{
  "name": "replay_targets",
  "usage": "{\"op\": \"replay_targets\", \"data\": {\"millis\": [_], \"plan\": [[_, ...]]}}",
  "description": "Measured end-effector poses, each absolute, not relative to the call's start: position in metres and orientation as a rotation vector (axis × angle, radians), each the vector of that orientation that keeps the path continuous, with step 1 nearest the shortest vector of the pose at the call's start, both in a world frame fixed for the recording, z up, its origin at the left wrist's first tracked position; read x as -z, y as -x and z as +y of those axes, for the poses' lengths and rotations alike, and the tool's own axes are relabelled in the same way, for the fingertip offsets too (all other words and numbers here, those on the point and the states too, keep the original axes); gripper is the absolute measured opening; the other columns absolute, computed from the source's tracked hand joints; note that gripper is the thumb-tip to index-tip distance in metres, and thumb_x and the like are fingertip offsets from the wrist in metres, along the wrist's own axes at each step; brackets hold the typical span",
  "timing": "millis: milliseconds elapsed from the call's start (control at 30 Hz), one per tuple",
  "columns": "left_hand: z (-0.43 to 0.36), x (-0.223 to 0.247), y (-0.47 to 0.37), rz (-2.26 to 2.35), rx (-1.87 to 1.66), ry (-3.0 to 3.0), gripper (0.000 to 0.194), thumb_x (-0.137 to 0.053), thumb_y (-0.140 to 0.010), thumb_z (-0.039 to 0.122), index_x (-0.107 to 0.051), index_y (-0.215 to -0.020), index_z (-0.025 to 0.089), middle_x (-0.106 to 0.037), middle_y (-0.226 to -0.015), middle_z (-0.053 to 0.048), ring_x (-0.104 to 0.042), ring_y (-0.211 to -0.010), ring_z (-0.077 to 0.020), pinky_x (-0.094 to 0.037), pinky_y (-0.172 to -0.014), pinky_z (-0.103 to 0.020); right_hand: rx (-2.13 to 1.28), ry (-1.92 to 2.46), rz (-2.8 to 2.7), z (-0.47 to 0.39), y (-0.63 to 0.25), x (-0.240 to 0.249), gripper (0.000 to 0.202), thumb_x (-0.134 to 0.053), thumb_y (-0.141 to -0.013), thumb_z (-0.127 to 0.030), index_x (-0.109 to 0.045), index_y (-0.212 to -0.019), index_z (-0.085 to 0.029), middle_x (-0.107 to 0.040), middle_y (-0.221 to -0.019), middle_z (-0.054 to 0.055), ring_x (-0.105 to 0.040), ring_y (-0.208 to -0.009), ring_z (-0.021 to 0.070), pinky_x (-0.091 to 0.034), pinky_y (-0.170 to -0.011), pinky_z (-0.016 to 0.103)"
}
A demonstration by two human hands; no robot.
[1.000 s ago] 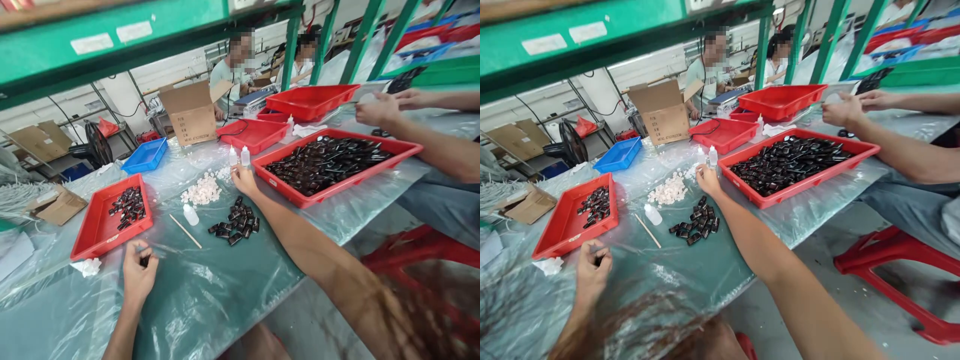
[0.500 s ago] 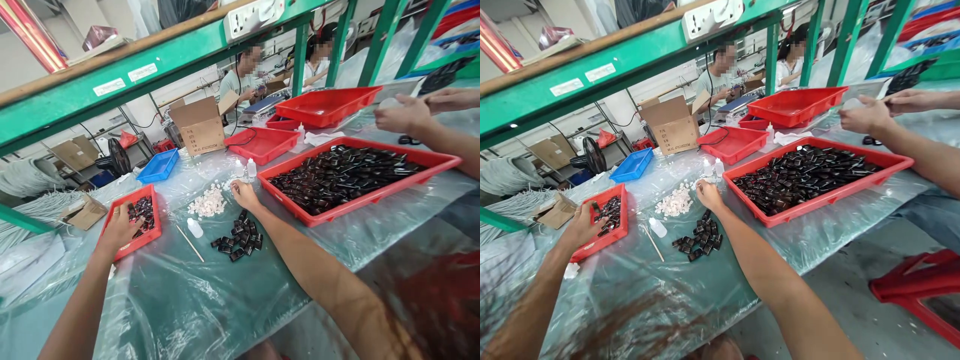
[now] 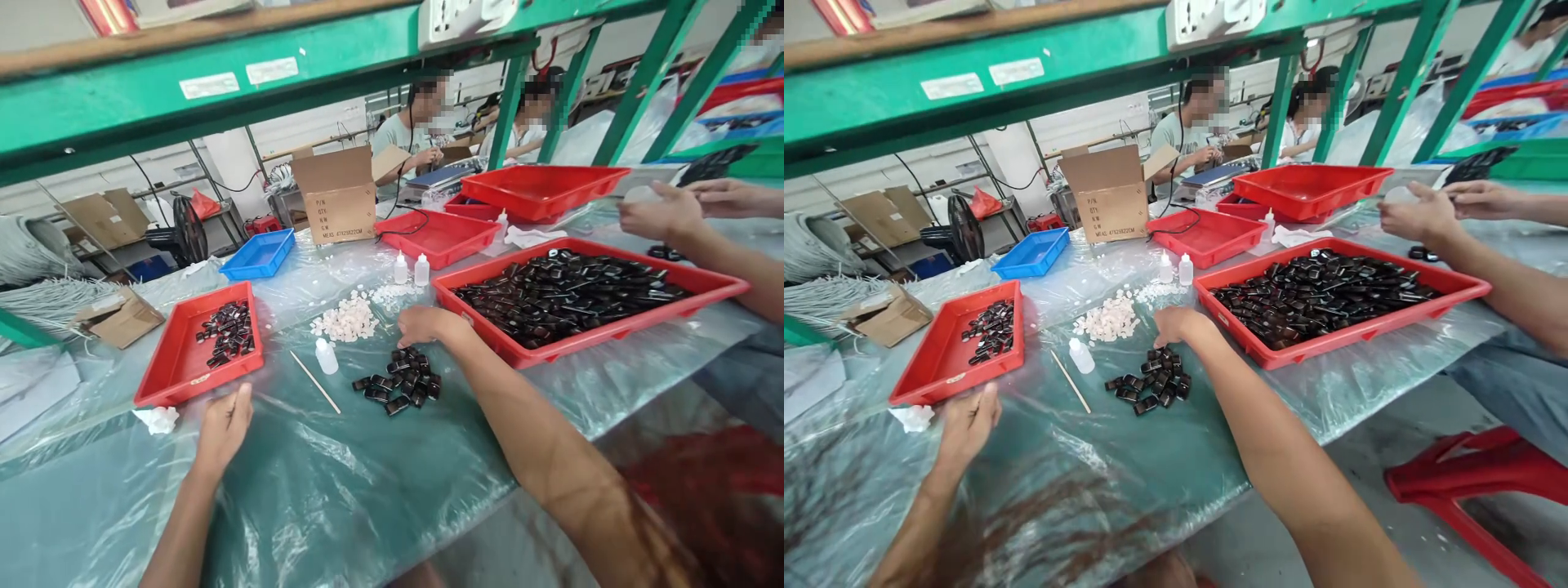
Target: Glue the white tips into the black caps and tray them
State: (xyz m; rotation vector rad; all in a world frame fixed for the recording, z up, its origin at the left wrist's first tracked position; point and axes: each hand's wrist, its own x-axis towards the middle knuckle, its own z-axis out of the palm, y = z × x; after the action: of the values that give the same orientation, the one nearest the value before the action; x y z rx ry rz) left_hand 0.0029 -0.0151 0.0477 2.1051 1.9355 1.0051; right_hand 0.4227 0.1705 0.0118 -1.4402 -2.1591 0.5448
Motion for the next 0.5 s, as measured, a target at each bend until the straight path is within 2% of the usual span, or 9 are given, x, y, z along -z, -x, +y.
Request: {"op": "replay_targets", "data": {"millis": [100,167,200,267,300,367,433,500], "plan": [[-0.015,-0.048,-0.013,1.792,-0.971,-2.119,0.070,-0.036,-0.111,0.050,-0.047,-0.047,0.024,-0.056,-0.045,0.001,-0.058,-0.047,-0.0178,-0.047,-0.059,-0.031,-0.688,1.405,-2.260,0.158,-0.421,-0.032,0.028,-0.070,-0.106,-0.042,-0.072,-0.119,-0.017,-0.075,-0.115,0.006,-0.073,-0.094,0.0164,-0.066,-0.083,0.034],[-0.018,-0.046,-0.028,1.725,-0.974,-2.141,0.060,-0.042,-0.110,0.047,-0.056,-0.056,0.025,-0.063,-0.054,0.000,-0.063,-0.054,-0.0196,-0.051,-0.066,-0.033,-0.719,1.308,-2.284,0.145,-0.412,-0.048,0.024,-0.074,-0.103,-0.040,-0.072,-0.102,-0.016,-0.075,-0.098,0.005,-0.069,-0.082,0.0145,-0.062,-0.075,0.030],[-0.020,-0.043,-0.037,1.700,-0.986,-2.151,0.048,-0.047,-0.108,0.045,-0.063,-0.067,0.026,-0.068,-0.063,0.000,-0.066,-0.061,-0.0207,-0.054,-0.070,-0.034,-0.728,1.243,-2.290,0.138,-0.405,-0.055,0.023,-0.076,-0.100,-0.039,-0.071,-0.095,-0.017,-0.075,-0.091,0.004,-0.068,-0.080,0.0147,-0.060,-0.073,0.029],[-0.025,-0.038,-0.054,1.606,-1.034,-2.171,0.022,-0.054,-0.105,0.039,-0.073,-0.104,0.028,-0.079,-0.092,-0.005,-0.073,-0.080,-0.0233,-0.058,-0.081,-0.037,-0.773,1.079,-2.308,0.118,-0.386,-0.067,0.022,-0.078,-0.096,-0.039,-0.069,-0.091,-0.020,-0.075,-0.087,0.003,-0.069,-0.081,0.0165,-0.059,-0.075,0.029],[-0.027,-0.036,-0.060,1.572,-1.040,-2.173,0.027,-0.056,-0.105,0.039,-0.070,-0.125,0.028,-0.080,-0.107,-0.007,-0.074,-0.088,-0.0235,-0.060,-0.085,-0.038,-0.831,0.970,-2.318,0.107,-0.374,-0.071,0.023,-0.078,-0.095,-0.042,-0.069,-0.094,-0.021,-0.076,-0.091,0.003,-0.071,-0.084,0.0171,-0.060,-0.077,0.029],[-0.031,-0.032,-0.070,1.463,-1.016,-2.180,0.048,-0.056,-0.105,0.040,-0.054,-0.152,0.028,-0.079,-0.122,-0.010,-0.075,-0.095,-0.0237,-0.063,-0.089,-0.039,-1.023,0.685,-2.308,0.083,-0.348,-0.074,0.027,-0.078,-0.094,-0.047,-0.071,-0.098,-0.021,-0.076,-0.103,0.005,-0.074,-0.093,0.0177,-0.062,-0.081,0.029],[-0.034,-0.031,-0.074,1.371,-0.970,-2.171,0.062,-0.059,-0.105,0.043,-0.043,-0.163,0.029,-0.079,-0.123,-0.011,-0.076,-0.097,-0.0248,-0.064,-0.089,-0.041,-1.162,0.488,-2.270,0.061,-0.327,-0.072,0.027,-0.079,-0.094,-0.048,-0.073,-0.096,-0.022,-0.073,-0.111,0.007,-0.074,-0.098,0.0175,-0.064,-0.081,0.028],[-0.038,-0.033,-0.075,1.340,-0.923,-2.147,0.069,-0.063,-0.103,0.047,-0.040,-0.166,0.031,-0.082,-0.116,-0.009,-0.078,-0.093,-0.0264,-0.064,-0.088,-0.042,-1.218,0.445,-2.253,0.046,-0.311,-0.066,0.021,-0.079,-0.095,-0.043,-0.075,-0.094,-0.023,-0.073,-0.109,0.006,-0.074,-0.097,0.0173,-0.064,-0.079,0.028]]}}
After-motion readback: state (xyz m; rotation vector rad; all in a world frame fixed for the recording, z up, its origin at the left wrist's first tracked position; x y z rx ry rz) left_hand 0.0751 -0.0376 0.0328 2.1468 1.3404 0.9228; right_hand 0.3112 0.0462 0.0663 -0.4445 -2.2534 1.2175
